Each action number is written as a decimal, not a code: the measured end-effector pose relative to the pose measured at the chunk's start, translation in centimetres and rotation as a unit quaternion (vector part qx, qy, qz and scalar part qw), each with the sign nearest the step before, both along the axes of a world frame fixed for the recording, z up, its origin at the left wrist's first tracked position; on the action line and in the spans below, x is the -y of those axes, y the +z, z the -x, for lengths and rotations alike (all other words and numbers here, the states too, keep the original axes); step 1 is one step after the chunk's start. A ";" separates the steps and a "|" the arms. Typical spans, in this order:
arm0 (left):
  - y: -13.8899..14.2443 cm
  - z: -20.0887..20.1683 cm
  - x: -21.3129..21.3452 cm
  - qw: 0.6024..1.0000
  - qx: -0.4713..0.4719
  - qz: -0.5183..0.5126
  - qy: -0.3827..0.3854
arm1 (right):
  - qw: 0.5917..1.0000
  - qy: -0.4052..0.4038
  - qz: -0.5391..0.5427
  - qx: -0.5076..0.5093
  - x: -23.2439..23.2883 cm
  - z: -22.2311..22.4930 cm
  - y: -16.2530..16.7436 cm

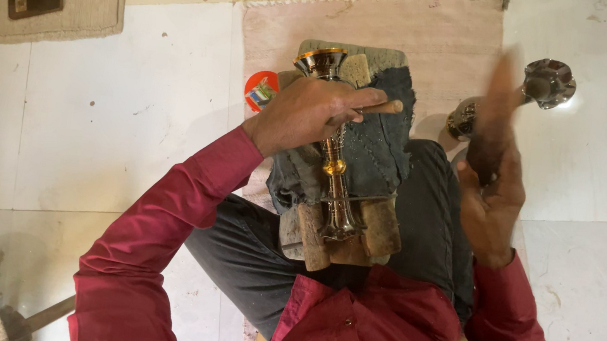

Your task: The person sits on the floor with a brass ornamental object wedged in a cloth-covered wooden support and hammers a decorative pattern into it, holding a small punch against the metal and striking it with a wooden mallet, repositioning the punch and rotating the piece between strikes.

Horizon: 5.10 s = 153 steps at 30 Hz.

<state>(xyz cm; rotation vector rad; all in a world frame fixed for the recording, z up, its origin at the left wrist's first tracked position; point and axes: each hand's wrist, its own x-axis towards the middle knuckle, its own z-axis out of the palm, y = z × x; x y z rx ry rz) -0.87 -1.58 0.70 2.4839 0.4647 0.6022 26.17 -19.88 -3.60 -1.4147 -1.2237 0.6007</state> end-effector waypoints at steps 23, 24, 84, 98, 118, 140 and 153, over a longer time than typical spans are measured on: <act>-0.9 -0.1 -0.5 1.000 -0.022 -0.018 0.011 | 0.980 -0.032 -0.018 0.196 0.7 0.6 -0.7; -0.9 -0.1 -0.5 0.999 -0.024 -0.019 0.013 | 0.981 -0.036 -0.039 0.187 0.7 0.6 -0.8; -0.5 0.6 -1.3 0.996 0.047 -0.063 0.031 | 0.913 0.044 0.033 0.403 -1.7 1.5 -0.1; -2.2 0.7 -0.4 0.996 0.034 -0.044 0.069 | 0.993 0.062 -0.015 0.095 -2.6 -1.6 2.2; -1.8 0.1 -0.8 0.995 0.002 -0.052 0.085 | 0.977 0.026 -0.025 0.209 -2.3 -1.7 2.8; -1.6 -0.1 -1.2 0.996 -0.039 -0.024 0.075 | 0.942 0.001 -0.072 0.327 -2.6 -0.4 2.9; -0.5 0.0 -1.2 0.998 0.022 -0.031 0.047 | 0.997 0.050 -0.038 -0.041 -2.2 -0.1 1.0</act>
